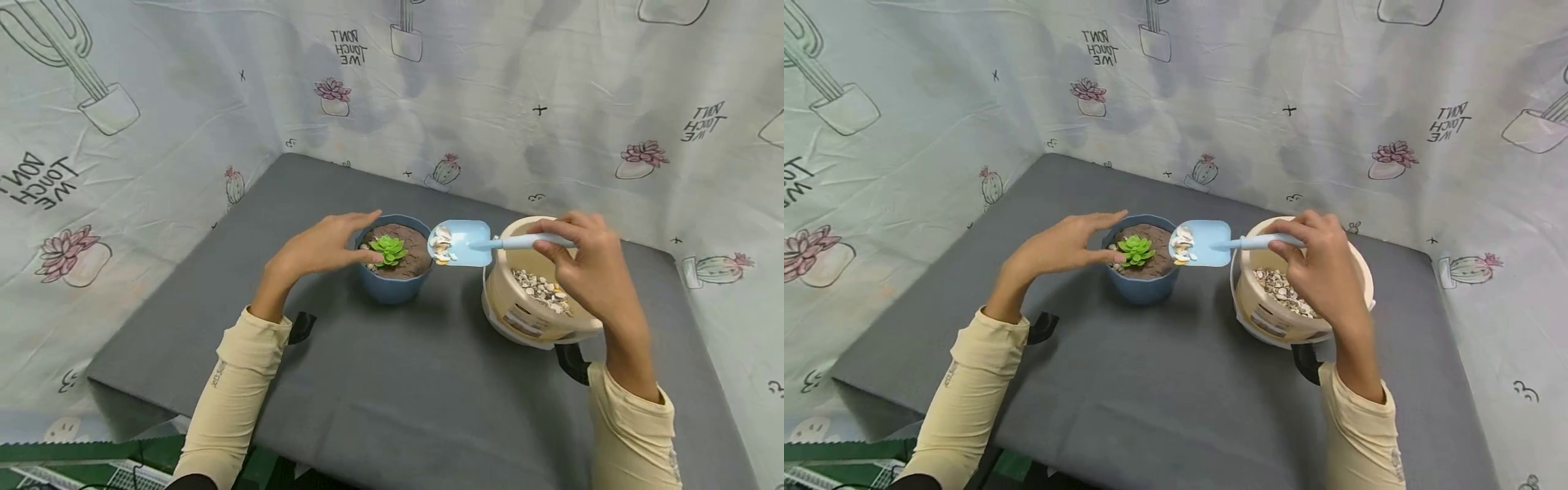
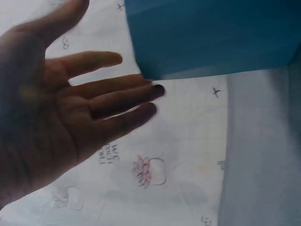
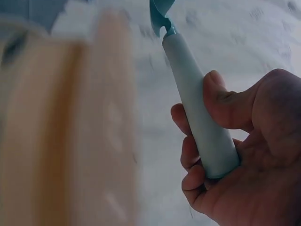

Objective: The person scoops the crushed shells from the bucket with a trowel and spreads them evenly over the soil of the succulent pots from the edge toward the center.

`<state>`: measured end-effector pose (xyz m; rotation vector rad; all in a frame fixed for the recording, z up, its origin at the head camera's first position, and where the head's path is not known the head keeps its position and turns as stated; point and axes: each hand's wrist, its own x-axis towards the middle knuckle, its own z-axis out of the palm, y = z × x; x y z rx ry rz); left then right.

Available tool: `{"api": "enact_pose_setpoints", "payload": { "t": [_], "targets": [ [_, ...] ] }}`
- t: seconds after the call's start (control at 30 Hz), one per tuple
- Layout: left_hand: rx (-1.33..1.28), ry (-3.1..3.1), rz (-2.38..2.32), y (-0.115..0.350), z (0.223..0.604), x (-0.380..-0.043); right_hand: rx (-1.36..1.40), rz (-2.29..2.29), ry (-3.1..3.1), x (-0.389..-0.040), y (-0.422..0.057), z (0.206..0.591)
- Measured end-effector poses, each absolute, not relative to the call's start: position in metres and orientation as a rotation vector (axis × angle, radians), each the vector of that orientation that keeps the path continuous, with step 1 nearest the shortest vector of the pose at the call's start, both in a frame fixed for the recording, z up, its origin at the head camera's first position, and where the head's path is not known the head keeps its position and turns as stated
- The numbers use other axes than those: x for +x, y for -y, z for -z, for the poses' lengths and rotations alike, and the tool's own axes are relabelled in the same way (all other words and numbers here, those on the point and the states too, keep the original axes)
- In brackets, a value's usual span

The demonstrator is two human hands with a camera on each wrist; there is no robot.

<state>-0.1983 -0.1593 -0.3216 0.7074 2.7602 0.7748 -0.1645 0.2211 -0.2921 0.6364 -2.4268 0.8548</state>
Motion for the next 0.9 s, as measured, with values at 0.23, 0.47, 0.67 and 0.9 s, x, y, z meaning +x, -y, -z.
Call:
{"api": "enact_pose_setpoints", "payload": {
  "t": [0.23, 0.47, 0.67, 0.9],
  "targets": [
    [0.685, -2.669, -0.726, 0.151, 0.335, -0.201, 0.889, -0.782, 2.388, -0.184, -0.166, 0.313],
    [0.657, -2.686, -0.796, 0.154, 0.336, -0.202, 0.988, -0.615, 2.196, -0.185, -0.14, 0.319],
    [0.6, -2.696, -0.792, 0.155, 0.336, -0.2, 1.054, -0.557, 2.034, -0.181, -0.136, 0.319],
    [0.536, -2.694, -0.779, 0.157, 0.336, -0.202, 1.027, -0.539, 1.869, -0.178, -0.131, 0.32]
  ]
}}
